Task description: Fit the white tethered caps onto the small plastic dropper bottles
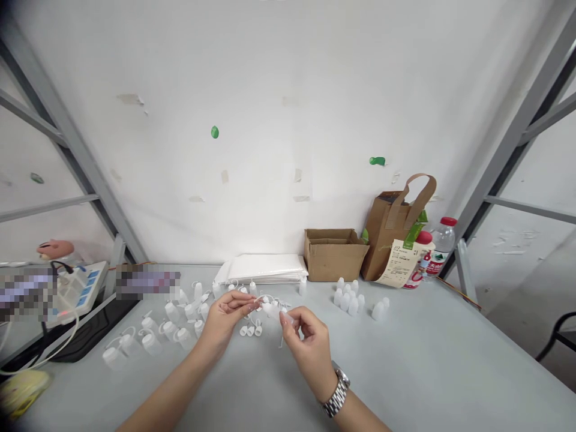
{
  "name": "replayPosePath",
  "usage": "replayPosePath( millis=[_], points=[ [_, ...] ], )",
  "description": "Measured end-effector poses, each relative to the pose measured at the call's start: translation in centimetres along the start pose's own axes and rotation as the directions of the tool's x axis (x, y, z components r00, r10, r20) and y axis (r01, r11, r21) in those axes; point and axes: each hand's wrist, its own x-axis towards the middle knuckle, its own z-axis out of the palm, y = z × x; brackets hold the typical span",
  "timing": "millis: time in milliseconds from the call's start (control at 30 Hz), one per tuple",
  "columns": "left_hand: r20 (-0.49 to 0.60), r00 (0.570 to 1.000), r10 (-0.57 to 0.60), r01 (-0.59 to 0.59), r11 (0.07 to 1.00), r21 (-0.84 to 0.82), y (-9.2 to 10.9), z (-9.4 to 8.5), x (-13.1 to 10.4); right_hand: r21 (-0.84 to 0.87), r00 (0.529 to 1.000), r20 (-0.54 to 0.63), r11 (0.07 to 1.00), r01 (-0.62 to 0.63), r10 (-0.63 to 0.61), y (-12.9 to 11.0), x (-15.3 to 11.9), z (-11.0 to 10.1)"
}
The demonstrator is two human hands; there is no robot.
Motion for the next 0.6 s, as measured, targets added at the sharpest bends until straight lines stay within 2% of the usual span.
replayPosePath(
  millis=[267,600],
  points=[
    [0.023,1.000,0.004,-0.005,1.000,0.020,-0.16,-0.02,-0.04,-0.017,0.999,0.033,0.999,-0.028,0.028,0.00,-0.06,0.23],
    [0.019,1.000,0.001,-0.002,0.999,0.041,-0.01,0.11,-0.08,-0.021,0.999,0.015,0.999,-0.029,0.029,-0.03,0.13,0.09]
  ],
)
